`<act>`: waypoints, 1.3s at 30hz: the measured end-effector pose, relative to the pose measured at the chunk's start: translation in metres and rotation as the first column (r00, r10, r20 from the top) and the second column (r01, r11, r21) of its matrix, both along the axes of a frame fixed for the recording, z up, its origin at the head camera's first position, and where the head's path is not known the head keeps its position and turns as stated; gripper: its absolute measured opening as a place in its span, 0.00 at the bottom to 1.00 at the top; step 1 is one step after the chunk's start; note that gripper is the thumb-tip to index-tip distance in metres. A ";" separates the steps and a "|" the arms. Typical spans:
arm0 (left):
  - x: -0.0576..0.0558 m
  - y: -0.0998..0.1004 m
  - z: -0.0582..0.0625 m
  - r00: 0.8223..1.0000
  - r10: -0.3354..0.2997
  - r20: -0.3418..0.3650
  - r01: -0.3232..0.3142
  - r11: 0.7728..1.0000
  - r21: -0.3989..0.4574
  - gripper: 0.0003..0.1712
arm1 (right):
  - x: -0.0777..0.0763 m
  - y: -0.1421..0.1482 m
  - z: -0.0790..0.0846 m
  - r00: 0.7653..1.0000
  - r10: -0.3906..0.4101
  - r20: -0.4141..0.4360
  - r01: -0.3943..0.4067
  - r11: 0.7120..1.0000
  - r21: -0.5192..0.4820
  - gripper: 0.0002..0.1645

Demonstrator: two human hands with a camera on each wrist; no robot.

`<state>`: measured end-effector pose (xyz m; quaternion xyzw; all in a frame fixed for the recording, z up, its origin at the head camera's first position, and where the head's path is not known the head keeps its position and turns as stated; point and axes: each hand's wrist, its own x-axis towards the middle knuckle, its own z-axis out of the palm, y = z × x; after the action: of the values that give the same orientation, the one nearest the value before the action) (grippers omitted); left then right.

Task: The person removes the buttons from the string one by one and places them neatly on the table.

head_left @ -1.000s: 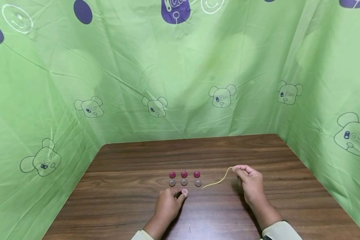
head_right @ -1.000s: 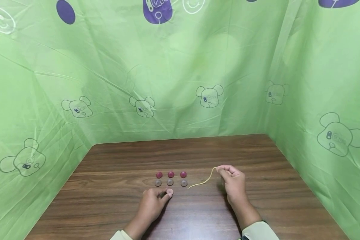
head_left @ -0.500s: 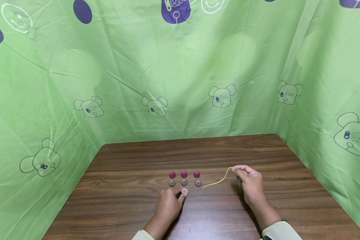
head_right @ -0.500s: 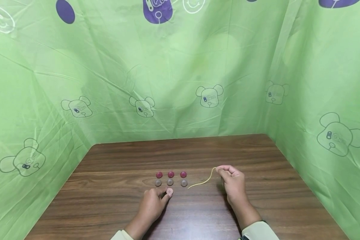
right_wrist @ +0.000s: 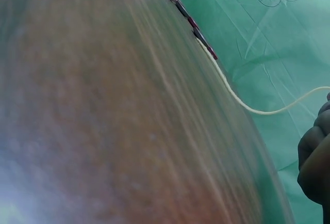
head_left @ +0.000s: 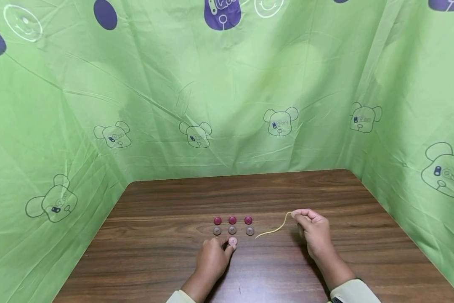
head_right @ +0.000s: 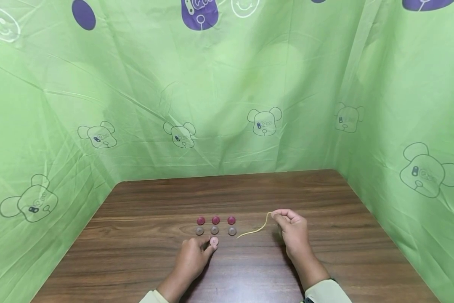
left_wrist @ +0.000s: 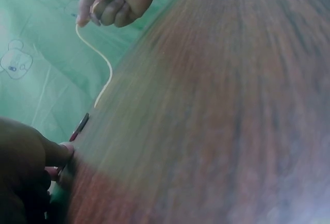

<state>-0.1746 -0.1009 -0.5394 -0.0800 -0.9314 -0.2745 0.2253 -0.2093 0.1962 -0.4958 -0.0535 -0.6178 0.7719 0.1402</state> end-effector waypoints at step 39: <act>0.008 0.005 0.018 0.994 -0.102 -0.032 0.106 0.963 0.249 0.16 | 0.016 -0.012 0.004 0.893 0.445 -0.070 -0.431 0.890 0.150 0.05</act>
<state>-0.1668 -0.0963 -0.5214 -0.1024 -0.8816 -0.4004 0.2279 -0.1930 0.1840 -0.4918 0.1359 -0.6549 0.7434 -0.0030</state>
